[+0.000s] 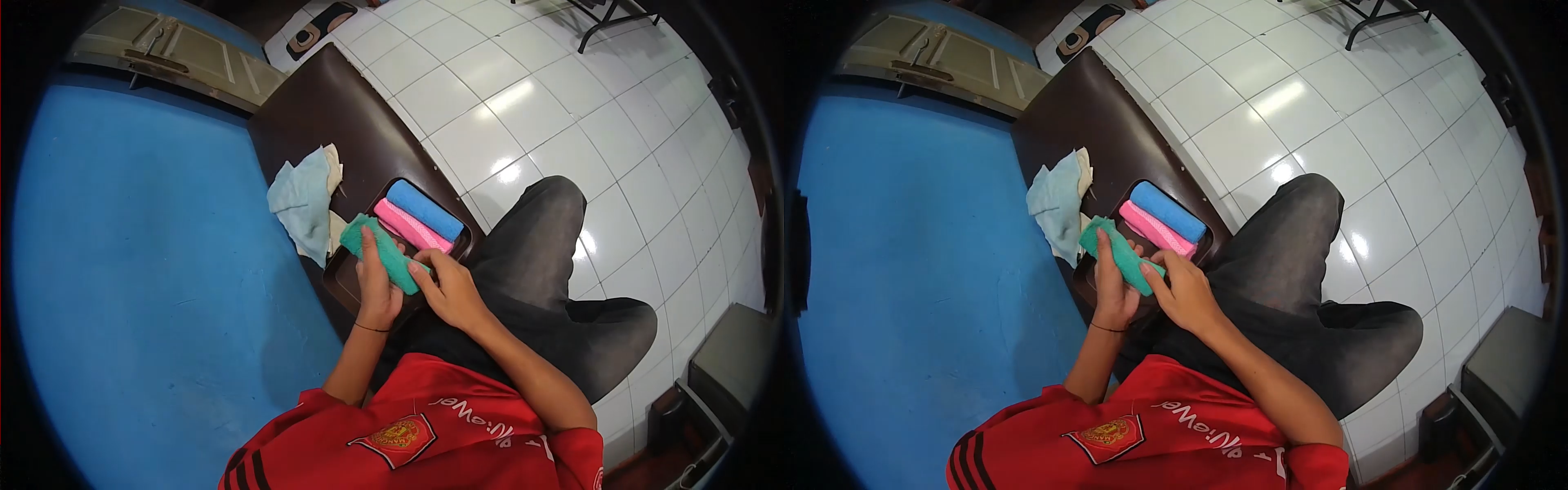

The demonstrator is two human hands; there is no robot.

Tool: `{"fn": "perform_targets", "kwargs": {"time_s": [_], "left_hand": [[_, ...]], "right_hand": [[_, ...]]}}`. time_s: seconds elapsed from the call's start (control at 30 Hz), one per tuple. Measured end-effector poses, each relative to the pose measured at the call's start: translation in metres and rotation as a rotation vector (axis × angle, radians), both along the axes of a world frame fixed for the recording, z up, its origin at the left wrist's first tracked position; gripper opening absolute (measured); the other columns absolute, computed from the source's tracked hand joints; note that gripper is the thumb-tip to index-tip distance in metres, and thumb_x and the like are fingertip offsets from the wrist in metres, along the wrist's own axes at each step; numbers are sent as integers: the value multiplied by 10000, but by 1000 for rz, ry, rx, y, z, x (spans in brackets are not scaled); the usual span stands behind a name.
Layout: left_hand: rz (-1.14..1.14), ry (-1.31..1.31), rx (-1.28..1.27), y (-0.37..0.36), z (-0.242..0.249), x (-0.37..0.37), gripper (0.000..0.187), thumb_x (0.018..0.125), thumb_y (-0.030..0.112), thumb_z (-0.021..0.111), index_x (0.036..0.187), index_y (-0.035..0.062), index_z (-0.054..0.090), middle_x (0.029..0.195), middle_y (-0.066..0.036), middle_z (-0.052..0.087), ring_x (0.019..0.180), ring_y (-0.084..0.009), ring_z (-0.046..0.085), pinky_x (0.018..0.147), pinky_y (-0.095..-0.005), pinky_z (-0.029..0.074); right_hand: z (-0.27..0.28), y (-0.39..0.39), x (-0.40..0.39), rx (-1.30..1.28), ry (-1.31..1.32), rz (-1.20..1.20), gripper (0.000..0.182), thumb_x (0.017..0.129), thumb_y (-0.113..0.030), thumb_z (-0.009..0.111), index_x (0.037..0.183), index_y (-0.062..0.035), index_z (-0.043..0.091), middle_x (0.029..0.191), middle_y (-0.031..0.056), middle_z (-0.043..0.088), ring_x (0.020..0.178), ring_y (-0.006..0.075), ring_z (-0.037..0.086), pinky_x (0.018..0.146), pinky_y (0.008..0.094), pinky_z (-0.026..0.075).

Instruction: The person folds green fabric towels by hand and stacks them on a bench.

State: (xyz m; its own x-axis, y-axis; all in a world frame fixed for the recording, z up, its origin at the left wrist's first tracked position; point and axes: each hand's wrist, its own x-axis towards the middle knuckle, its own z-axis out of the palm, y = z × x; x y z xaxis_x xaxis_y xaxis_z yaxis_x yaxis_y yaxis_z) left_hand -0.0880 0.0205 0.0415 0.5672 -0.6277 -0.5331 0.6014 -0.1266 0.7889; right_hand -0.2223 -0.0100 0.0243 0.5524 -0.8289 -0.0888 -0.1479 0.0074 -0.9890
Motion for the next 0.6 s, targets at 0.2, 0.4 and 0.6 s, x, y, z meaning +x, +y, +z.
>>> {"fn": "perform_targets", "kwargs": {"time_s": [0.2, 0.4, 0.6], "left_hand": [[-271, -100, -106, 3, 7, -29, 464, 1015, 397, 456, 1330, 58, 430, 1156, -29, 528, 1046, -117, 523, 898, -278, 446], [-298, -4, -245, -6, 18, -41, 465, 999, 397, 490, 1306, 51, 454, 1158, -20, 541, 1070, -120, 527, 931, -299, 430], [-364, -223, -374, -7, 14, -47, 352, 973, 235, 583, 1242, 25, 497, 1082, -38, 589, 982, -149, 577, 880, -311, 459]], "right_hand": [[31, -11, 0, -130, -102, -208, 362, 952, -242, 570, 1220, -1, 541, 1107, 196, 576, 980, 328, 603, 822, 358, 487], [20, -15, -15, -173, -170, -127, 375, 919, -221, 619, 1213, 1, 545, 1118, 195, 586, 1002, 335, 598, 874, 352, 466], [28, -27, -42, -178, -156, -190, 245, 876, -117, 664, 1060, 7, 559, 979, 120, 622, 891, 189, 603, 802, 288, 469]]}}
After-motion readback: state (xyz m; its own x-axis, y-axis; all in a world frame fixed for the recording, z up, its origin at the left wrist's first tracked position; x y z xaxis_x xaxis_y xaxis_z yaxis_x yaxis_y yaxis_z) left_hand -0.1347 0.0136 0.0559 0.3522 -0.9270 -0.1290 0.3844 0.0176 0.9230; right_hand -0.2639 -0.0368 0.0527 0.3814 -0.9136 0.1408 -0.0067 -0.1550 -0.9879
